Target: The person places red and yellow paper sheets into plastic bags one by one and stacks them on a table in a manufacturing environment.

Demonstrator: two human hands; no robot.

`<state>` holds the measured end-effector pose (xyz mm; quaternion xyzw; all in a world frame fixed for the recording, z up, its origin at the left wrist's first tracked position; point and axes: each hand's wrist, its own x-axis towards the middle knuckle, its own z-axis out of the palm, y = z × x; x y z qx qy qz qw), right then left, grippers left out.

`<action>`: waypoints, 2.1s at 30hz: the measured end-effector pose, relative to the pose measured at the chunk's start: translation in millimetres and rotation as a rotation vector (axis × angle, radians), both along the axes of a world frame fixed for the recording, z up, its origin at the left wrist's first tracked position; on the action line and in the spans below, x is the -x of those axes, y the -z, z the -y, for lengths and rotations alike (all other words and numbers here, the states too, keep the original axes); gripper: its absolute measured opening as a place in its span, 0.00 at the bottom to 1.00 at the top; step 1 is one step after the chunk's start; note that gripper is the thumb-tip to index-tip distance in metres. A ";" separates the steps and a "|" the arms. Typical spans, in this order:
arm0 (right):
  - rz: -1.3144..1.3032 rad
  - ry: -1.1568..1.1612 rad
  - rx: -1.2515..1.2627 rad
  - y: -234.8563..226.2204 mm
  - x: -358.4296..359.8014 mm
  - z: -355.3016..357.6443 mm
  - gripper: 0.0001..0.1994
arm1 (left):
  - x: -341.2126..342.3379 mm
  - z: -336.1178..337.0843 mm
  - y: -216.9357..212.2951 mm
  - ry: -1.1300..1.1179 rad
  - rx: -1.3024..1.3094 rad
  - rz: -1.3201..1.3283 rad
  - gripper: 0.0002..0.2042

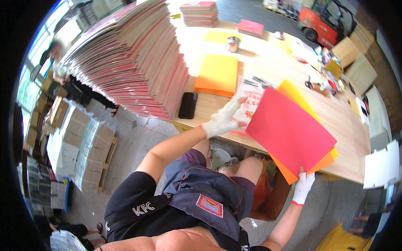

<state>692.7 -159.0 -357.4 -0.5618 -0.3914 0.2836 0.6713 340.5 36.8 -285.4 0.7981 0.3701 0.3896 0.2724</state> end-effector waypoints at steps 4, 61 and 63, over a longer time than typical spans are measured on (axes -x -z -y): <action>0.261 -0.117 0.025 11.9 21.2 -54.5 0.13 | 5.0 -77.4 22.5 0.249 0.508 0.479 0.22; -0.745 -0.272 0.222 14.3 58.4 94.1 0.29 | -38.9 -49.5 93.5 0.180 -0.247 -0.749 0.19; -0.744 -0.287 0.235 19.9 56.5 93.2 0.31 | -39.8 -42.9 103.6 0.171 -0.420 -0.740 0.17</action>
